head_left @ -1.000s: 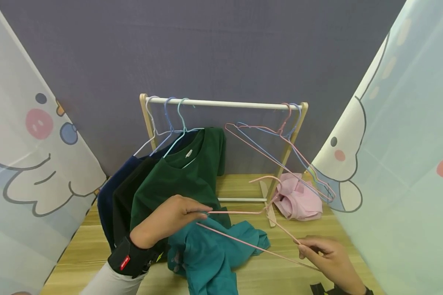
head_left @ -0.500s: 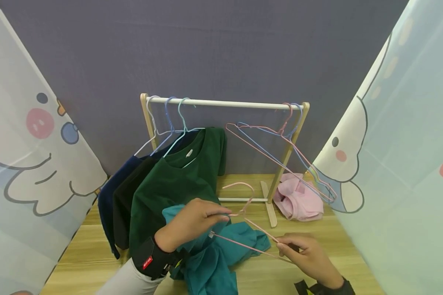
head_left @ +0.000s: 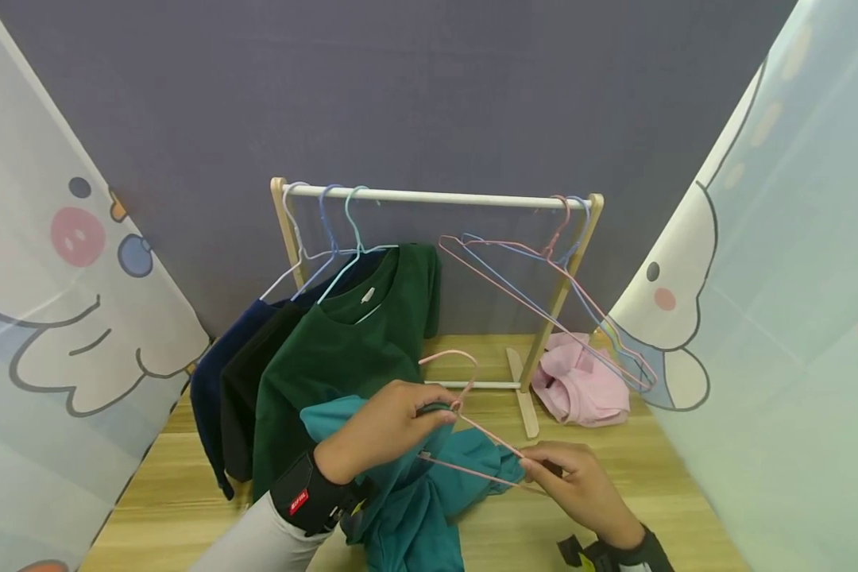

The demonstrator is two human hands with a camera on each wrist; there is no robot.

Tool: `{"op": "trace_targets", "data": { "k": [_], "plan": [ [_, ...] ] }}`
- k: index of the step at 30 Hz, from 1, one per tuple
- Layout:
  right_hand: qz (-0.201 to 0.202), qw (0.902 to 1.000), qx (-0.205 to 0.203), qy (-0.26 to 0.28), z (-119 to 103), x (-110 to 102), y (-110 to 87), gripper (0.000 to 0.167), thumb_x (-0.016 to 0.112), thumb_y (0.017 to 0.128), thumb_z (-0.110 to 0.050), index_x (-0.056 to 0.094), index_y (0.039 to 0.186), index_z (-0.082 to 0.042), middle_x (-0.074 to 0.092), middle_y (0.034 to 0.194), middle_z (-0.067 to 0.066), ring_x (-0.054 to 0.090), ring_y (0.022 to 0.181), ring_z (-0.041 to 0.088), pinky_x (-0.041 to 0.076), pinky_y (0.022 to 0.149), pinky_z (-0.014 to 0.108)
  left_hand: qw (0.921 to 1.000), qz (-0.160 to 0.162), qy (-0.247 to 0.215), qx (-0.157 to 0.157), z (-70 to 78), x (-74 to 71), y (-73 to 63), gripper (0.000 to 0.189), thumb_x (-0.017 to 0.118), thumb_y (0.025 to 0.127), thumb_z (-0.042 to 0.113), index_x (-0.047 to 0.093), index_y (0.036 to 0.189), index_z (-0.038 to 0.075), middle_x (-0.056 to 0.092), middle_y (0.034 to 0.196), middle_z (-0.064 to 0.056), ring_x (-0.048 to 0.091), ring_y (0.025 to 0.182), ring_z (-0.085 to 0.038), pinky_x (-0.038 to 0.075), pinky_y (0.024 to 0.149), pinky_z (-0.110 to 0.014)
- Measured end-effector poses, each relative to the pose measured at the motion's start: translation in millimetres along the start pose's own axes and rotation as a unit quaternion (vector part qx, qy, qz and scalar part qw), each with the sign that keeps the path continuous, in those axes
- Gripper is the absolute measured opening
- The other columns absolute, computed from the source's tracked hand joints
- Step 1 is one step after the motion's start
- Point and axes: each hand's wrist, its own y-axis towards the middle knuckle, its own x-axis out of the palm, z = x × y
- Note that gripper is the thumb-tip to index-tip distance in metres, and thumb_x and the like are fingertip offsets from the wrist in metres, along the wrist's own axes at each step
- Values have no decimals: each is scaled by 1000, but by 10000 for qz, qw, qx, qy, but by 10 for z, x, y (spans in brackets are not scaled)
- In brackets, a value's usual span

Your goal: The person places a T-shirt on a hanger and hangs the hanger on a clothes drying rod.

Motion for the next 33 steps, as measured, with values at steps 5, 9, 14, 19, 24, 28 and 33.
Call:
{"op": "trace_targets", "data": {
  "k": [5,9,14,19,24,28,33],
  "plan": [
    [504,9953,118,-822,7,44,52,39,75,83,15,77,114,-8,77,92,1,66,72,3,52,67,12,9997,116,4,-207,-10,-11,-1,18,66,103,24,75,118,18,78,113,5,71,99,-8,55,81,-26],
    [1367,9825,-166,-1258,-2,61,118,42,76,78,16,75,116,-2,75,106,12,67,104,3,50,94,12,9985,499,167,-143,-5,-30,17,19,67,102,21,75,118,15,78,112,4,72,96,-8,57,81,-27],
    [2249,9666,-683,-1025,-48,158,180,26,72,82,16,74,106,5,73,105,17,66,110,6,48,100,15,9934,993,529,-199,6,-72,39,20,68,102,22,75,119,15,78,110,4,72,91,-8,59,79,-29],
    [1574,9843,-715,-363,-115,483,186,38,71,81,20,74,111,-2,72,100,12,67,95,10,52,87,15,9856,1488,802,-81,36,-134,53,21,70,100,20,74,119,12,79,108,1,72,83,-9,58,74,-28],
    [716,9969,-320,-72,-162,912,172,29,73,88,9,73,112,-7,72,99,3,65,86,9,55,73,20,9746,1969,1019,304,90,-199,82,22,72,98,18,74,118,9,76,93,0,63,68,-7,51,62,-23],
    [588,9967,419,-358,-168,1184,152,19,79,92,-11,73,110,-14,70,97,-4,64,84,6,56,69,23,9699,2145,1081,399,129,-215,92,22,72,98,17,73,118,7,71,83,0,53,61,-5,46,57,-22],
    [566,9874,1082,-1012,-165,1395,148,37,88,85,-30,67,113,-19,62,102,-10,60,87,4,54,73,25,9683,2249,1031,342,152,-196,80,22,73,98,16,73,118,7,74,86,-2,58,64,-7,48,58,-22]
  ]
}}
